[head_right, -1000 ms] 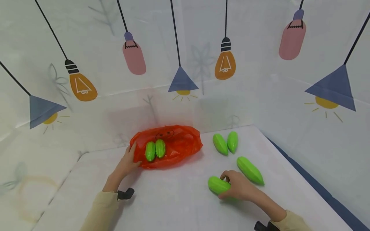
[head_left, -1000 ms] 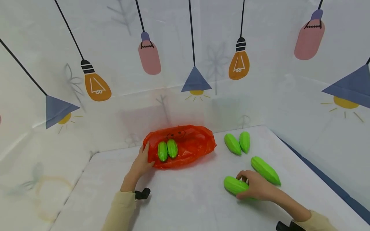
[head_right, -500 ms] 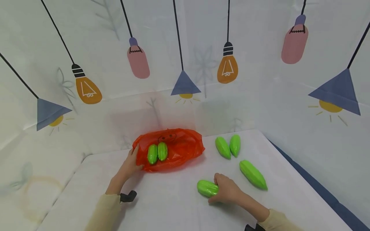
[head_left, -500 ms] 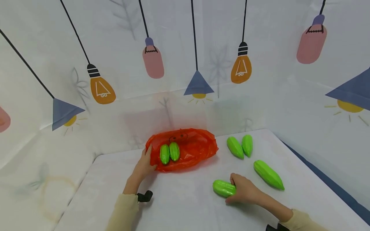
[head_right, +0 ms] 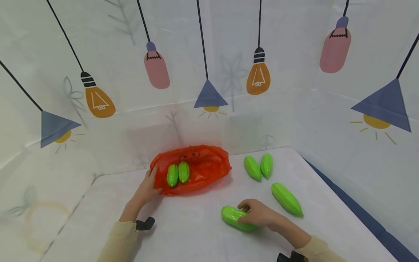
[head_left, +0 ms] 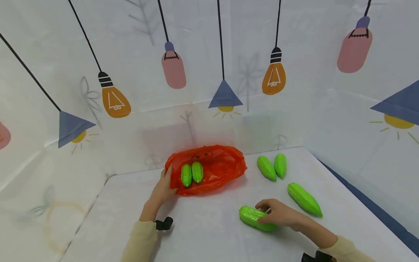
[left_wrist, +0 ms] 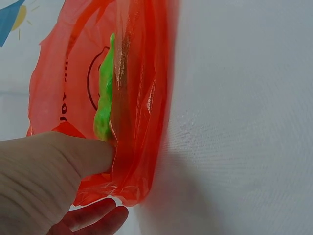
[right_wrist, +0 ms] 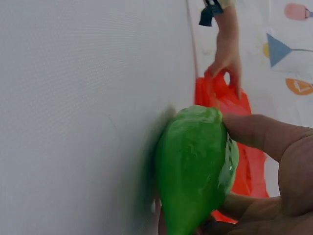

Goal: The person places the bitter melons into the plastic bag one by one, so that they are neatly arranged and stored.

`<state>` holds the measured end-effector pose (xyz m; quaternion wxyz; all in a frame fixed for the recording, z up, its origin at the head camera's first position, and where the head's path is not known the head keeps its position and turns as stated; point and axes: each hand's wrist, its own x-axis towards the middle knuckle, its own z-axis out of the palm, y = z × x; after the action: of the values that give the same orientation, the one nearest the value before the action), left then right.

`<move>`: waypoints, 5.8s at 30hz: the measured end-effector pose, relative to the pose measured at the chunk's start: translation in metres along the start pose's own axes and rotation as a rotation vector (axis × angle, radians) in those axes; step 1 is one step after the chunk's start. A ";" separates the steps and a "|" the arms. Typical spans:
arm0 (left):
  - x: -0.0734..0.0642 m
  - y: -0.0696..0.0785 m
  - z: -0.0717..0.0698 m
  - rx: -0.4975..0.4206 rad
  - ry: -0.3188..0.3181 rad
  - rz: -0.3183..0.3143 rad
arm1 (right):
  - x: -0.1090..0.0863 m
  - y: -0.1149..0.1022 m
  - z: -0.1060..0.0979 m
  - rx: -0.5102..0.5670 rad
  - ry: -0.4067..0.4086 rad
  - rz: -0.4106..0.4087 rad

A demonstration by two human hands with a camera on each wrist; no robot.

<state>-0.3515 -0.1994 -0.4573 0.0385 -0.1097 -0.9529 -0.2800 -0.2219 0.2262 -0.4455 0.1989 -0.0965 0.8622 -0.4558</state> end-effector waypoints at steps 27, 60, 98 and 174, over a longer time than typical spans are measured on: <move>0.000 -0.002 0.003 0.028 0.002 0.013 | 0.014 -0.008 0.021 0.043 -0.121 -0.097; 0.009 0.002 0.001 -0.021 0.079 0.050 | 0.111 -0.103 0.048 0.420 0.322 0.061; 0.012 0.002 0.004 -0.025 0.153 0.103 | 0.220 -0.102 0.054 0.453 0.500 0.076; 0.008 -0.005 0.012 -0.051 0.132 0.105 | 0.216 -0.106 0.068 0.165 0.601 -0.046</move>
<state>-0.3606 -0.1952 -0.4691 0.1128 -0.1416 -0.9338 -0.3084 -0.3886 0.0403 -0.4478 -0.0681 0.0397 0.8400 -0.5369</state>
